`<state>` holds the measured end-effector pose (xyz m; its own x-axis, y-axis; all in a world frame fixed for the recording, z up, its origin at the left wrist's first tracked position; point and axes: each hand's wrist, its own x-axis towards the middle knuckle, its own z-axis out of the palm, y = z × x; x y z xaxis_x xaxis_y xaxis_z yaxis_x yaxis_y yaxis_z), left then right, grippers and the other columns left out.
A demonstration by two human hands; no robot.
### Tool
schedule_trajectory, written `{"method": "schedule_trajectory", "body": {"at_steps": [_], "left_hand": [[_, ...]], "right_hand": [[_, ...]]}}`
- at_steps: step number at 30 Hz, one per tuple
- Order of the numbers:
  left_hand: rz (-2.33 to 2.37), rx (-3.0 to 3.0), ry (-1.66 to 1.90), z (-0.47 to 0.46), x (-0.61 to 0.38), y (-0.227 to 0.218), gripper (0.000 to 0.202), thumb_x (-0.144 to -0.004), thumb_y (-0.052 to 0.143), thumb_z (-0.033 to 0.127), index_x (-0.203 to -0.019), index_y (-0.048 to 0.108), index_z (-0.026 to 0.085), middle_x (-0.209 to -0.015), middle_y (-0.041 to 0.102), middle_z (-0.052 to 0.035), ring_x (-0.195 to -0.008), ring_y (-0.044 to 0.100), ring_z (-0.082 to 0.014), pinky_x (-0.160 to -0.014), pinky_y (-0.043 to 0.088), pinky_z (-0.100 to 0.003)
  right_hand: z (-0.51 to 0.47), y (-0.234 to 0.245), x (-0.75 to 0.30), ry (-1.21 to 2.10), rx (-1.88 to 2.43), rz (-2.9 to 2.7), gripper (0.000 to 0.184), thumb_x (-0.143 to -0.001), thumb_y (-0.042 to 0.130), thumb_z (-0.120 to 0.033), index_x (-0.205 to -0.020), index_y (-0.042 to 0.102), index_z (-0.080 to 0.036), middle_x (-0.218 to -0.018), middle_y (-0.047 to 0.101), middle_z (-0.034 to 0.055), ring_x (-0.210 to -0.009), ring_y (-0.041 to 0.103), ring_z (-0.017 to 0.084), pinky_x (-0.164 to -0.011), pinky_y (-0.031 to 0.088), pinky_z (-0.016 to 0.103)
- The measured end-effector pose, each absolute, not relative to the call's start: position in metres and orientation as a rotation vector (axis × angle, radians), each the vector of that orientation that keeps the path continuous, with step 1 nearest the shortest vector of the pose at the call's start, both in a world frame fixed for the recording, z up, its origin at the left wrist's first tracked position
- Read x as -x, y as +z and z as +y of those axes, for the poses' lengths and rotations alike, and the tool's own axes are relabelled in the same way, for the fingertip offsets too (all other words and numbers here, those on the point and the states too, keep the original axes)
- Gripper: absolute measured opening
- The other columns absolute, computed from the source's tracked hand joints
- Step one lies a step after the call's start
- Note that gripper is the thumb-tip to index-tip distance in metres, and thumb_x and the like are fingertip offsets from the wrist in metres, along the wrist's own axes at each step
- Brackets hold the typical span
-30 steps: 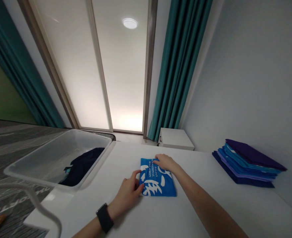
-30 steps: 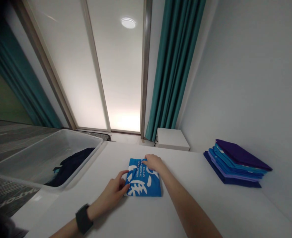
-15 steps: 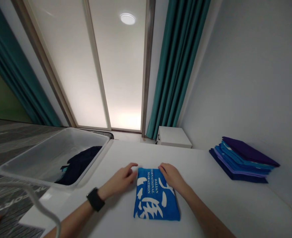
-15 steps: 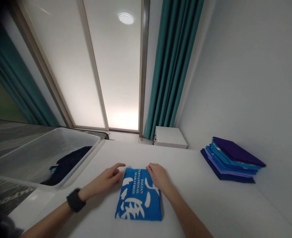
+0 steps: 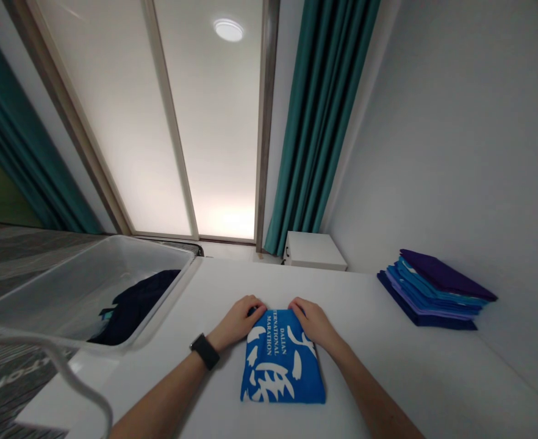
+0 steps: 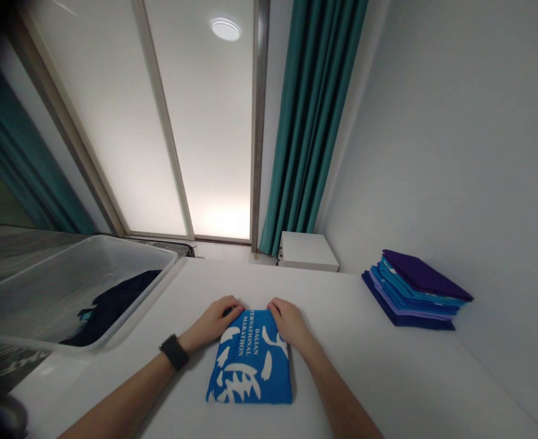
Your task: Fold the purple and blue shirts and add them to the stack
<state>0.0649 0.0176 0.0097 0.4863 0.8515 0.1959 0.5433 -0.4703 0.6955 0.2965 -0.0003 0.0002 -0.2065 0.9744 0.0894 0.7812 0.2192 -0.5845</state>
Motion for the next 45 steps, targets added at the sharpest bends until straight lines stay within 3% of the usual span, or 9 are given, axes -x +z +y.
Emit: {"method": "schedule_trajectory", "body": {"at_steps": [7,22,35,41,45], "left_hand": [[1.210,-2.157,0.773,0.020,-0.066,0.001,0.044,-0.098,0.033,0.041,-0.078,0.064,0.017,-0.082,0.065,-0.0064,-0.080,0.058,-0.0197,-0.075,0.043,-0.030],[1.364,-2.213,0.785,0.032,-0.070,-0.009,0.036,-0.093,0.042,0.039,-0.069,0.059,0.018,-0.076,0.063,-0.0063,-0.070,0.057,-0.0193,-0.067,0.041,-0.030],[1.366,-2.116,0.839,0.022,-0.068,0.001,0.036,-0.093,0.040,0.040,-0.077,0.063,0.018,-0.079,0.067,-0.0067,-0.072,0.059,-0.0200,-0.068,0.042,-0.030],[1.365,-2.101,0.848,0.022,-0.068,-0.001,0.028,-0.090,0.044,0.034,-0.081,0.065,0.017,-0.083,0.068,-0.0077,-0.076,0.061,-0.0210,-0.071,0.045,-0.031],[1.416,-2.098,0.875,0.022,-0.064,0.001,0.030,-0.092,0.041,0.033,-0.083,0.065,0.018,-0.082,0.068,-0.0073,-0.076,0.061,-0.0212,-0.071,0.044,-0.031]], "right_hand": [[0.001,-0.002,-0.298,0.551,1.565,-2.058,0.023,-0.094,0.039,-0.019,-0.091,0.062,-0.019,-0.094,0.065,0.0049,-0.091,0.060,0.016,-0.083,0.042,0.024],[0.007,-0.015,-0.299,0.456,1.623,-1.987,0.028,-0.095,0.035,-0.021,-0.094,0.063,-0.019,-0.096,0.066,0.0062,-0.093,0.060,0.017,-0.086,0.042,0.027],[0.004,-0.012,-0.314,0.373,1.937,-1.938,0.033,-0.098,0.030,-0.022,-0.108,0.062,-0.024,-0.101,0.072,0.0041,-0.092,0.066,0.019,-0.080,0.042,0.027],[0.006,-0.011,-0.314,0.421,1.913,-1.860,0.034,-0.096,0.031,-0.020,-0.109,0.062,-0.023,-0.104,0.071,0.0039,-0.094,0.066,0.018,-0.083,0.043,0.027],[0.001,-0.006,-0.318,0.374,1.851,-1.818,0.037,-0.094,0.030,-0.019,-0.112,0.062,-0.019,-0.112,0.068,0.0069,-0.104,0.062,0.018,-0.092,0.042,0.028]]}}
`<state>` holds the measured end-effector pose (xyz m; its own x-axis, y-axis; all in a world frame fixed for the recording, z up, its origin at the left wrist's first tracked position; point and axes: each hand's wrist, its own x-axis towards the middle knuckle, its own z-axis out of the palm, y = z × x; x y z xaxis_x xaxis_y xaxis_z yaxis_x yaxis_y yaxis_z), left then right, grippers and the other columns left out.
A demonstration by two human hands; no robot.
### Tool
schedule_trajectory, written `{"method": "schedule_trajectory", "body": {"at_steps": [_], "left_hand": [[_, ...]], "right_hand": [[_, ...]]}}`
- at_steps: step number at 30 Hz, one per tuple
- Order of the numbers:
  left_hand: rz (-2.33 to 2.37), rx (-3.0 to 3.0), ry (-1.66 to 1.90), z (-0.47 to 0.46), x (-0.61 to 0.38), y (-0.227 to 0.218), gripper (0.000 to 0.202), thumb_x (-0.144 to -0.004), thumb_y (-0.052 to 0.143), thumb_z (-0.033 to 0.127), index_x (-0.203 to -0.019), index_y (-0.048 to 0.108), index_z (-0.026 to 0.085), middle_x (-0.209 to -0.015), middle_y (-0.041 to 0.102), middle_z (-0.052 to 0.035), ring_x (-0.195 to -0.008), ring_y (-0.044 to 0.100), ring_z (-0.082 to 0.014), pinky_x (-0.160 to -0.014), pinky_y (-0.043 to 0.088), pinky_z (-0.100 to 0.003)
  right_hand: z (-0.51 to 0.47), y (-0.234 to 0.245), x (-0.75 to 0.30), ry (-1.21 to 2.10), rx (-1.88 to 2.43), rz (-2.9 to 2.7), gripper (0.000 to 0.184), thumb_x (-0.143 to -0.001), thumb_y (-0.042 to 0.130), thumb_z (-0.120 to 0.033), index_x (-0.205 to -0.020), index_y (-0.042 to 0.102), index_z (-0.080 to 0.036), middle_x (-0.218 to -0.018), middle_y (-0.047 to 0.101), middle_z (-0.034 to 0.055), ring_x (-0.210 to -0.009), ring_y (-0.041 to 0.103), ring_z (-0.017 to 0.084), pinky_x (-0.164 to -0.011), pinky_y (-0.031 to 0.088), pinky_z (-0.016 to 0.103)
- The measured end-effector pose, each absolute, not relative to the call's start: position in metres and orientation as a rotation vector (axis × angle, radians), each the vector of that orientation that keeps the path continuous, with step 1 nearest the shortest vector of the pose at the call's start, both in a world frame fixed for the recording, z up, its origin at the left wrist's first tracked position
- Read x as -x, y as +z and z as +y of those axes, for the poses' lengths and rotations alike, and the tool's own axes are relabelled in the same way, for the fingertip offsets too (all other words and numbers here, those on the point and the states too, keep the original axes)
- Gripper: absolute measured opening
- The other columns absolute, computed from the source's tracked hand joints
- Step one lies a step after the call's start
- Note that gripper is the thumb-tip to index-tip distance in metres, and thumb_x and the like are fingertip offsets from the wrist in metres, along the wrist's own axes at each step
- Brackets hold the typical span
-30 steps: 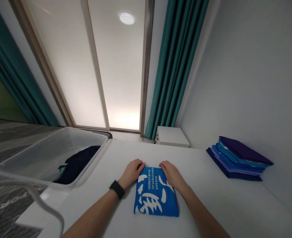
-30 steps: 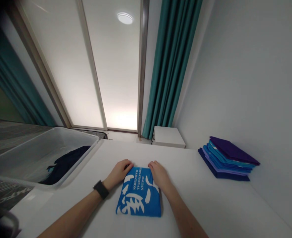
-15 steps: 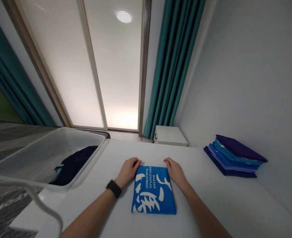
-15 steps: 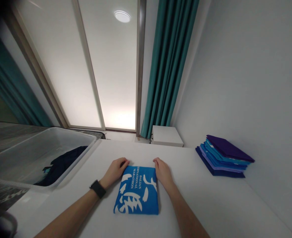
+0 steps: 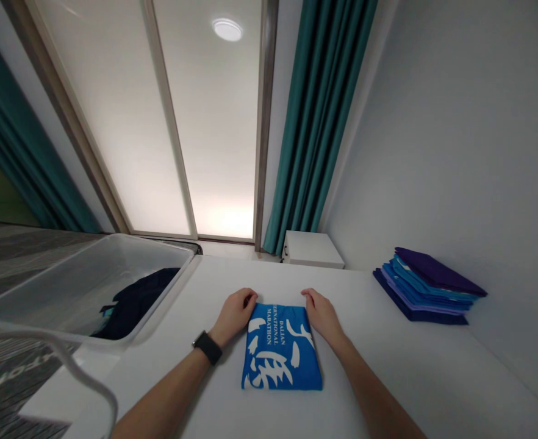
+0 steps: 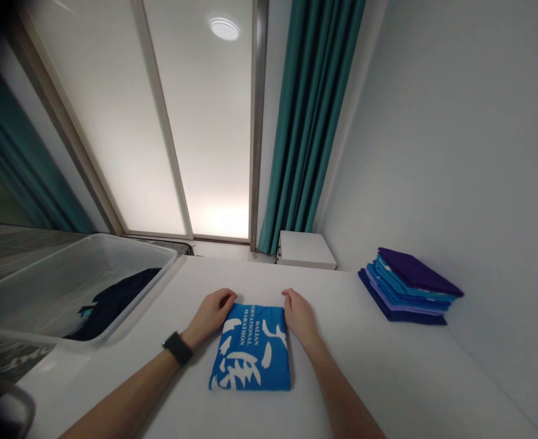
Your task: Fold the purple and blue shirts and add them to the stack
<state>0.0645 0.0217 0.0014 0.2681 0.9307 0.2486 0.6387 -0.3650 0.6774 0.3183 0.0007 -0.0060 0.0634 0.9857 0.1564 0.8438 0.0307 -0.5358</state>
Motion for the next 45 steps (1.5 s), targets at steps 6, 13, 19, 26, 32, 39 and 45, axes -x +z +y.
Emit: {"method": "schedule_trajectory", "body": {"at_steps": [6,13,19,26,32,39,45], "left_hand": [[1.412,-2.278,0.899,0.011,-0.059,0.011,0.029,-0.094,0.040,0.027,-0.094,0.067,0.017,-0.094,0.068,-0.0082,-0.090,0.060,-0.0225,-0.083,0.044,-0.034],[1.201,-2.608,0.669,-0.011,-0.076,0.013,0.028,-0.096,0.044,0.028,-0.117,0.062,0.022,-0.110,0.064,-0.0077,-0.104,0.054,-0.0237,-0.092,0.039,-0.037],[1.239,-2.527,0.675,0.009,-0.078,-0.009,0.030,-0.100,0.036,0.023,-0.109,0.064,0.020,-0.103,0.065,-0.0076,-0.097,0.055,-0.0218,-0.088,0.042,-0.036],[1.305,-2.517,0.686,0.015,-0.077,-0.001,0.031,-0.099,0.035,0.021,-0.102,0.066,0.018,-0.100,0.066,-0.0080,-0.094,0.058,-0.0203,-0.088,0.046,-0.035],[1.329,-2.803,0.643,-0.036,-0.078,0.018,0.040,-0.099,0.038,0.034,-0.133,0.051,0.017,-0.137,0.054,-0.0106,-0.128,0.045,-0.0249,-0.108,0.035,-0.043],[1.272,-2.930,0.408,-0.068,-0.084,-0.009,0.055,-0.097,0.034,0.039,-0.143,0.042,0.009,-0.151,0.038,-0.0144,-0.141,0.032,-0.0280,-0.114,0.027,-0.044],[1.348,-2.932,0.477,-0.067,-0.079,-0.017,0.060,-0.099,0.030,0.045,-0.145,0.041,0.009,-0.152,0.035,-0.0154,-0.142,0.028,-0.0300,-0.114,0.027,-0.045]], "right_hand": [[-0.038,0.012,-0.295,0.087,1.870,-2.017,0.042,-0.096,0.033,-0.026,-0.129,0.057,-0.017,-0.119,0.063,0.0138,-0.113,0.055,0.026,-0.099,0.038,0.038],[-0.080,-0.004,-0.248,-0.024,1.758,-2.178,0.053,-0.095,0.037,-0.035,-0.143,0.044,-0.012,-0.150,0.040,0.0129,-0.140,0.032,0.027,-0.118,0.017,0.047],[-0.070,-0.019,-0.247,-0.010,1.842,-2.197,0.060,-0.096,0.036,-0.041,-0.145,0.039,-0.006,-0.153,0.032,0.0155,-0.143,0.025,0.028,-0.118,0.019,0.045],[-0.071,-0.022,-0.246,-0.124,1.841,-2.220,0.057,-0.098,0.031,-0.040,-0.144,0.041,-0.007,-0.152,0.034,0.0145,-0.143,0.025,0.027,-0.119,0.019,0.045],[-0.069,-0.024,-0.248,-0.131,1.843,-2.220,0.054,-0.098,0.032,-0.035,-0.145,0.040,-0.008,-0.153,0.034,0.0132,-0.143,0.025,0.026,-0.119,0.019,0.044],[-0.071,-0.022,-0.251,-0.081,1.870,-2.195,0.054,-0.098,0.029,-0.030,-0.145,0.038,-0.007,-0.153,0.032,0.0125,-0.145,0.022,0.025,-0.119,0.015,0.046],[-0.068,-0.026,-0.266,0.042,1.990,-2.132,0.058,-0.097,0.027,-0.032,-0.148,0.031,-0.004,-0.156,0.022,0.0126,-0.144,0.023,0.027,-0.117,0.020,0.045]]}}
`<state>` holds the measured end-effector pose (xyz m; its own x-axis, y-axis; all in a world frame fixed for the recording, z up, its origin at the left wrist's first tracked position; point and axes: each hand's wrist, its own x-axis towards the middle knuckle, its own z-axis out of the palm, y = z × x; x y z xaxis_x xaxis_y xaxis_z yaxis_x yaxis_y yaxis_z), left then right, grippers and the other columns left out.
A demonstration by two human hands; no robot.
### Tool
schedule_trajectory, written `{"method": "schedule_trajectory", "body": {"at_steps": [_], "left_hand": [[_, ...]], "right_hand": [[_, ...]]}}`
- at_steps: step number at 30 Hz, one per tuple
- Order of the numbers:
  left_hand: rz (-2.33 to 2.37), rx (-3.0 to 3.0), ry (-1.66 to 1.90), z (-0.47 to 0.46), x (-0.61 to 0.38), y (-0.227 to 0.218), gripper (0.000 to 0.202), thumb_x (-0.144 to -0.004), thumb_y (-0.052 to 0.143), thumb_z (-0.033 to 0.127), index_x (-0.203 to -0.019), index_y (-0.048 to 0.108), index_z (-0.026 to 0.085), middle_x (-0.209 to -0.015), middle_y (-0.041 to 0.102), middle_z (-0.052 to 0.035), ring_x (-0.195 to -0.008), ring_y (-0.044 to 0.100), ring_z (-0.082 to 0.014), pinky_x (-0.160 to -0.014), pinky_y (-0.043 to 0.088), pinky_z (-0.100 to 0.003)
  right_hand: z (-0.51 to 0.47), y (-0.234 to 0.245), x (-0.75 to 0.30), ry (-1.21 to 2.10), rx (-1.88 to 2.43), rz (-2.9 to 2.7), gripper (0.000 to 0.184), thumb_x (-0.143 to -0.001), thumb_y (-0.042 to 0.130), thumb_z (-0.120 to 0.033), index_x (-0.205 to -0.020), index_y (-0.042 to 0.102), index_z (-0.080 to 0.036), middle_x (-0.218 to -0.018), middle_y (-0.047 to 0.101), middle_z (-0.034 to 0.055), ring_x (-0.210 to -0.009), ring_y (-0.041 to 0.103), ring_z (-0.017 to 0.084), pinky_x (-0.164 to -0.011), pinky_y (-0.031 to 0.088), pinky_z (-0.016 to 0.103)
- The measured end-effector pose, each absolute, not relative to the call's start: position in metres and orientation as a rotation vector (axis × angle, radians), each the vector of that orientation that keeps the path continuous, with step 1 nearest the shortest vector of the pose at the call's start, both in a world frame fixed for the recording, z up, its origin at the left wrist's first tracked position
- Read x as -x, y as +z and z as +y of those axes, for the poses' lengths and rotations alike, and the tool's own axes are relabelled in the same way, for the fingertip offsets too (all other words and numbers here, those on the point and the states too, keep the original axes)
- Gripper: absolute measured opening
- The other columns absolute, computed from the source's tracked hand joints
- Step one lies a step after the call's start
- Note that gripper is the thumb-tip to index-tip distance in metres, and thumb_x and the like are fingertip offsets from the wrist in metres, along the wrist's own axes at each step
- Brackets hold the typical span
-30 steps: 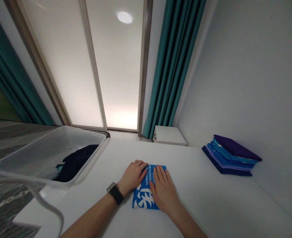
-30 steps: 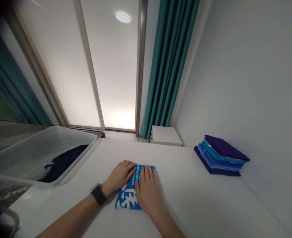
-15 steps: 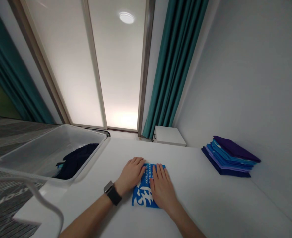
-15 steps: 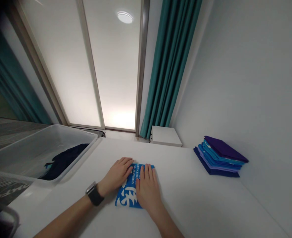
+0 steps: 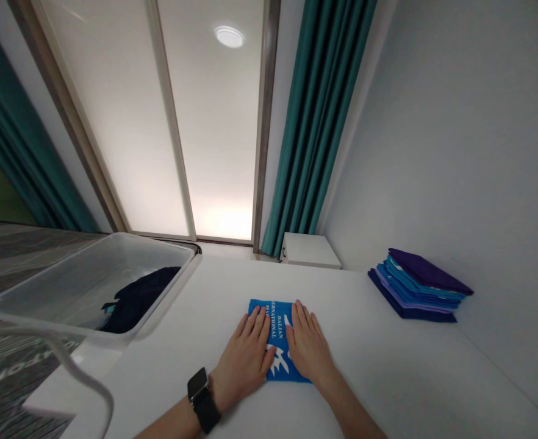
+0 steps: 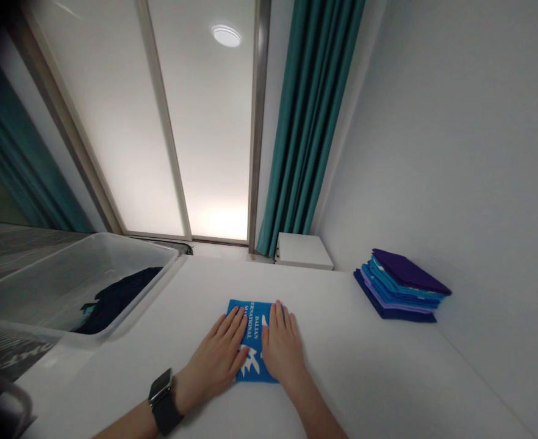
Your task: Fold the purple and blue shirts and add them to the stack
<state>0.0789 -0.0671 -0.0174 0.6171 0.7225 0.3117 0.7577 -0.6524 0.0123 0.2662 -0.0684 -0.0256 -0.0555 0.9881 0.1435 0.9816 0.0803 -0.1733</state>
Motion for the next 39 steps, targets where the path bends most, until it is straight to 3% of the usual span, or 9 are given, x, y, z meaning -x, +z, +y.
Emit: {"method": "schedule_trajectory", "body": {"at_steps": [6,9,14,18,23,29,35,39], "left_hand": [[-1.266,2.797,-0.440,-0.055,-0.069,-0.010,0.056,-0.100,0.027,0.049,-0.146,0.039,0.019,-0.152,0.039,-0.0087,-0.140,0.033,-0.0250,-0.113,0.029,-0.044],[-1.333,2.821,-0.438,-0.038,-0.063,0.003,0.052,-0.100,0.029,0.047,-0.143,0.043,0.021,-0.150,0.041,-0.0093,-0.139,0.035,-0.0258,-0.112,0.029,-0.046],[-1.467,2.881,-0.518,-0.011,-0.048,0.011,0.037,-0.101,0.033,0.034,-0.125,0.058,0.022,-0.120,0.064,-0.0082,-0.111,0.055,-0.0235,-0.095,0.042,-0.040],[-1.551,2.892,-0.670,-0.001,-0.035,0.003,0.037,-0.101,0.030,0.030,-0.109,0.065,0.022,-0.104,0.065,-0.0072,-0.099,0.057,-0.0222,-0.087,0.043,-0.038],[-1.639,2.956,-0.719,0.004,-0.027,0.006,0.034,-0.097,0.037,0.030,-0.097,0.069,0.019,-0.094,0.066,-0.0077,-0.092,0.057,-0.0219,-0.084,0.043,-0.035],[-1.705,3.025,-0.610,-0.011,-0.024,0.022,0.030,-0.095,0.038,0.028,-0.087,0.065,0.017,-0.089,0.063,-0.0077,-0.088,0.057,-0.0214,-0.080,0.044,-0.033],[-1.794,2.964,-0.414,-0.037,-0.021,0.032,0.025,-0.092,0.038,0.027,-0.086,0.061,0.018,-0.091,0.063,-0.0081,-0.084,0.058,-0.0207,-0.077,0.044,-0.031],[-1.850,3.004,-0.364,-0.048,-0.016,0.037,0.025,-0.092,0.038,0.027,-0.088,0.061,0.017,-0.090,0.065,-0.0081,-0.083,0.061,-0.0211,-0.074,0.044,-0.031]], "right_hand": [[-0.064,-0.031,-0.272,0.144,1.921,-2.133,0.061,-0.098,0.025,-0.036,-0.150,0.026,-0.003,-0.157,0.017,0.0133,-0.145,0.018,0.025,-0.119,0.016,0.043],[-0.057,-0.031,-0.277,0.251,1.777,-2.192,0.062,-0.099,0.022,-0.040,-0.151,0.024,-0.005,-0.158,0.015,0.0126,-0.146,0.015,0.023,-0.119,0.015,0.043],[-0.037,-0.031,-0.292,0.525,1.584,-2.162,0.061,-0.099,0.020,-0.043,-0.150,0.028,-0.011,-0.158,0.021,0.0100,-0.146,0.016,0.018,-0.120,0.011,0.043],[-0.031,-0.031,-0.307,0.683,1.609,-1.917,0.060,-0.096,0.027,-0.040,-0.148,0.034,-0.011,-0.155,0.030,0.0111,-0.144,0.025,0.018,-0.119,0.016,0.039],[-0.038,-0.025,-0.317,0.606,1.627,-1.850,0.052,-0.093,0.032,-0.034,-0.137,0.051,-0.015,-0.143,0.050,0.0102,-0.133,0.043,0.019,-0.115,0.028,0.038],[-0.040,-0.020,-0.320,0.445,1.664,-1.849,0.045,-0.092,0.034,-0.027,-0.126,0.059,-0.014,-0.126,0.062,0.0112,-0.120,0.053,0.020,-0.107,0.037,0.035],[-0.046,-0.014,-0.321,0.180,1.677,-1.812,0.038,-0.092,0.034,-0.024,-0.111,0.065,-0.015,-0.103,0.065,0.0116,-0.100,0.059,0.023,-0.094,0.045,0.038],[-0.065,-0.001,-0.313,0.219,1.610,-1.793,0.037,-0.094,0.032,-0.025,-0.110,0.064,-0.016,-0.099,0.063,0.0095,-0.092,0.061,0.020,-0.086,0.049,0.033]]}}
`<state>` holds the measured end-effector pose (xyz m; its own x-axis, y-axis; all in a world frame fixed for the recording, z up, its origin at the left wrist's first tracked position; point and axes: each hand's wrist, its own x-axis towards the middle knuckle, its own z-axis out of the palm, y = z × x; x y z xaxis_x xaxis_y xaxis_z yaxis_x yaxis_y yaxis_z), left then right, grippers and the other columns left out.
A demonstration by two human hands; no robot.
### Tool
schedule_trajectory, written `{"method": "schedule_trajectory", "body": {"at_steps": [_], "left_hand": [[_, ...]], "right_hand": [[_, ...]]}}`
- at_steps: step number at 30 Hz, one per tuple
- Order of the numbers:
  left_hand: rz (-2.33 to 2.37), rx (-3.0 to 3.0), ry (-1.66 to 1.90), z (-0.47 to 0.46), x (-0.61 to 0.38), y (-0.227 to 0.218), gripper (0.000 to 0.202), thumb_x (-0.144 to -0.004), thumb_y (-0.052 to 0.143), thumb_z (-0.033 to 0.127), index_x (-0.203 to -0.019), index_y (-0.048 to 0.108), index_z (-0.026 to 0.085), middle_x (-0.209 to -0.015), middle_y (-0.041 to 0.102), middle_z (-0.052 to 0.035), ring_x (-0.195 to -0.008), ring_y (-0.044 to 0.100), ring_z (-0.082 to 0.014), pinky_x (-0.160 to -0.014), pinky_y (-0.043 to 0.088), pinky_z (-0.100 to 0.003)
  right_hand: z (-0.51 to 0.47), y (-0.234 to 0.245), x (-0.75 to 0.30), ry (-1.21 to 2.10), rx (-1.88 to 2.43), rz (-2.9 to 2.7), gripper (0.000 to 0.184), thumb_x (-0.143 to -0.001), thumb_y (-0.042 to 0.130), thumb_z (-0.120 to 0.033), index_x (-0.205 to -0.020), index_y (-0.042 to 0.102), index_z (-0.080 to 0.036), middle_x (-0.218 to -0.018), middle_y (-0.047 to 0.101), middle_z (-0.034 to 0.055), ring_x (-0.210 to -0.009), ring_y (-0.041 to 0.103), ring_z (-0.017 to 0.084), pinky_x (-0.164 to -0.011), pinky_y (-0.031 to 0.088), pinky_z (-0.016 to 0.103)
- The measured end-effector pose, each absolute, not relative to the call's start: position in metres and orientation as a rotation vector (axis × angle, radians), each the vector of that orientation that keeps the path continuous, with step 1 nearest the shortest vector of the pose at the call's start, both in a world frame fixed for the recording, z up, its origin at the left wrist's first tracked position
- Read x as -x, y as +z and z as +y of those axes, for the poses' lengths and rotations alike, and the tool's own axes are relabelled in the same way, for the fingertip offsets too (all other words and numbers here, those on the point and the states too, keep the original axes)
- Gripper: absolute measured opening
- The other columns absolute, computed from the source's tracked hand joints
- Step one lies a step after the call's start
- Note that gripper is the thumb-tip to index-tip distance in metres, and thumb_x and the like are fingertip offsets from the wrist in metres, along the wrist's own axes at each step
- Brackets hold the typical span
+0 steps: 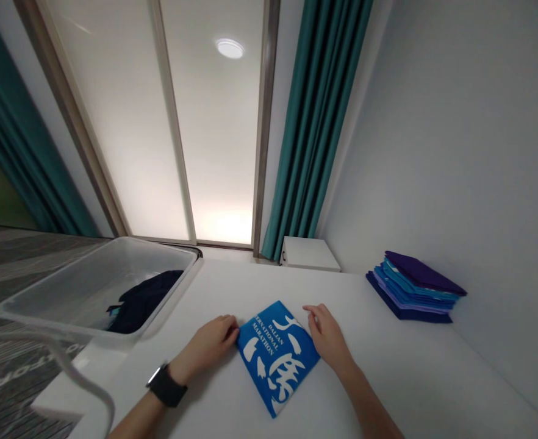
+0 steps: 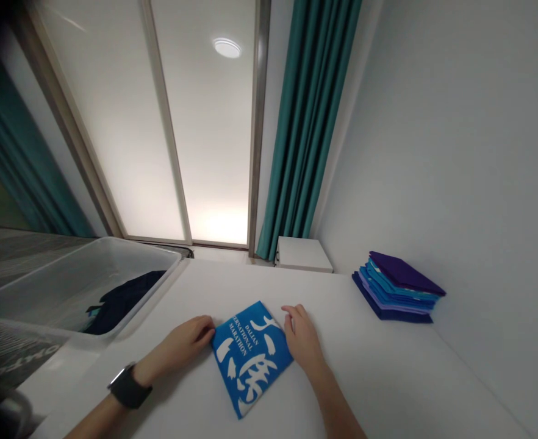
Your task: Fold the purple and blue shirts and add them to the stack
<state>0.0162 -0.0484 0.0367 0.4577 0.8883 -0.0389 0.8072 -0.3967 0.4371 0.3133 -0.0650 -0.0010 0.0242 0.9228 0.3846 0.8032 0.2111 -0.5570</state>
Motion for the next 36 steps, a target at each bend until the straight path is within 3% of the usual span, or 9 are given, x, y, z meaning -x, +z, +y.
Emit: {"method": "schedule_trajectory", "body": {"at_steps": [8,12,18,25,36], "left_hand": [[1.217,-2.326,0.287,-0.057,0.001,0.036,0.020,-0.090,0.045,0.029,-0.084,0.061,0.019,-0.085,0.065,-0.0040,-0.078,0.059,-0.0190,-0.073,0.041,-0.029],[1.118,-2.294,0.320,-0.064,0.005,0.042,0.017,-0.090,0.044,0.022,-0.099,0.058,0.021,-0.091,0.063,-0.0027,-0.081,0.058,-0.0176,-0.075,0.043,-0.028],[0.972,-2.443,0.268,-0.068,0.006,0.047,0.033,-0.078,0.049,0.006,-0.103,0.057,0.025,-0.104,0.061,-0.0023,-0.098,0.056,-0.0194,-0.088,0.042,-0.029],[1.024,-2.462,0.350,-0.063,0.000,0.031,0.018,-0.089,0.044,0.013,-0.098,0.055,0.023,-0.101,0.061,-0.0039,-0.094,0.056,-0.0194,-0.084,0.043,-0.031],[1.034,-2.560,0.372,-0.061,-0.018,0.030,0.012,-0.090,0.048,0.017,-0.097,0.056,0.022,-0.100,0.062,-0.0041,-0.092,0.057,-0.0202,-0.082,0.043,-0.032]], "right_hand": [[-0.134,-0.001,-0.307,0.209,1.429,-1.924,0.035,-0.096,0.032,-0.022,-0.109,0.064,-0.023,-0.095,0.063,0.0080,-0.088,0.062,0.019,-0.077,0.053,0.031],[-0.153,-0.011,-0.308,0.230,1.503,-1.963,0.030,-0.096,0.037,-0.025,-0.109,0.063,-0.025,-0.103,0.063,0.0082,-0.096,0.062,0.020,-0.085,0.054,0.033],[-0.154,-0.009,-0.303,0.275,1.562,-1.988,0.031,-0.096,0.037,-0.028,-0.111,0.064,-0.025,-0.116,0.061,0.0090,-0.108,0.061,0.020,-0.092,0.052,0.031],[-0.119,-0.002,-0.308,0.359,1.604,-1.999,0.033,-0.095,0.036,-0.025,-0.114,0.063,-0.023,-0.123,0.058,0.0084,-0.113,0.058,0.019,-0.097,0.047,0.029],[-0.039,0.018,-0.294,0.148,1.876,-2.044,0.027,-0.095,0.037,-0.024,-0.097,0.064,-0.021,-0.099,0.063,0.0048,-0.092,0.062,0.017,-0.080,0.045,0.026]]}}
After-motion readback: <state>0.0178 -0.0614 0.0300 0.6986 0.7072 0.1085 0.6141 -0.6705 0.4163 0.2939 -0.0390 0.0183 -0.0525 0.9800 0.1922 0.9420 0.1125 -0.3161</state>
